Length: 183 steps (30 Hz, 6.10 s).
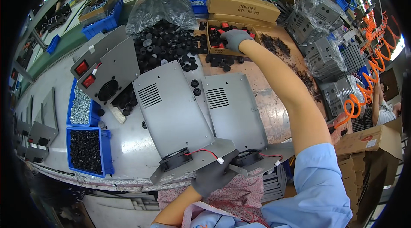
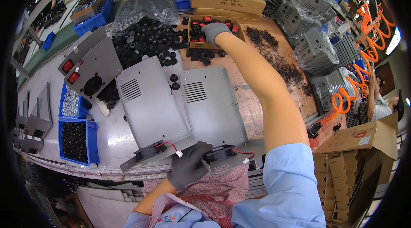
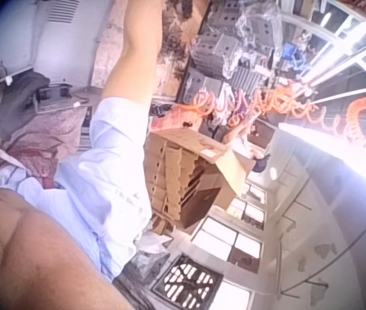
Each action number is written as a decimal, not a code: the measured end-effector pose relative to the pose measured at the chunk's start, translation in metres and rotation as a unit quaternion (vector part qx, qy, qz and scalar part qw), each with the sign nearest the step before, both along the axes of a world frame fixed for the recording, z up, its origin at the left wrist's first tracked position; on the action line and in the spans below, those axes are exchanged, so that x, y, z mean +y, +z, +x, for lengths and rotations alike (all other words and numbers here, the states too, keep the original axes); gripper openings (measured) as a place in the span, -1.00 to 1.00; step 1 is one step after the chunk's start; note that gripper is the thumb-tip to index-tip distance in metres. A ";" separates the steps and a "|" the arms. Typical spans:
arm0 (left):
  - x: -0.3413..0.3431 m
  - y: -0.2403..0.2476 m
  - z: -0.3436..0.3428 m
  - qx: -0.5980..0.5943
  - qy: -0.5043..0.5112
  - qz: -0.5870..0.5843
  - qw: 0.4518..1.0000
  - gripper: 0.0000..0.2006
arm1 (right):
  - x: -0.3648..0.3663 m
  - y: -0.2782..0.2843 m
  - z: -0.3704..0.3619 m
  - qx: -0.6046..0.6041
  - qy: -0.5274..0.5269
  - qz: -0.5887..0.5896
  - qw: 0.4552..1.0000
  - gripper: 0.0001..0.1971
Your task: Assembling electronic power supply units by screwing together metal casings and attaching fans and circuit boards using an electric screwdriver.
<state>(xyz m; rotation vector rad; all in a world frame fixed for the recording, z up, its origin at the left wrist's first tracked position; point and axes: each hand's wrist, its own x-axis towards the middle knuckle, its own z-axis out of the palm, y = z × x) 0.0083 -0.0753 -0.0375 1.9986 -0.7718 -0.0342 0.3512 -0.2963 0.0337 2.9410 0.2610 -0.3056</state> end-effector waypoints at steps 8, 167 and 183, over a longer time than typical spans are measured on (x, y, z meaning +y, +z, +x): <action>-0.001 0.003 -0.002 0.021 0.006 -0.002 1.000 -0.49 | -0.007 0.012 0.000 -0.022 -0.011 0.064 0.998 -0.62; 0.123 0.060 -0.016 0.239 0.095 -0.396 0.881 -0.47 | 0.183 0.034 -0.357 -0.365 0.311 0.225 0.848 -0.65; 0.099 0.055 -0.014 0.134 0.147 -0.412 0.889 -0.59 | 0.174 0.041 -0.331 -0.328 0.223 0.368 0.841 -0.72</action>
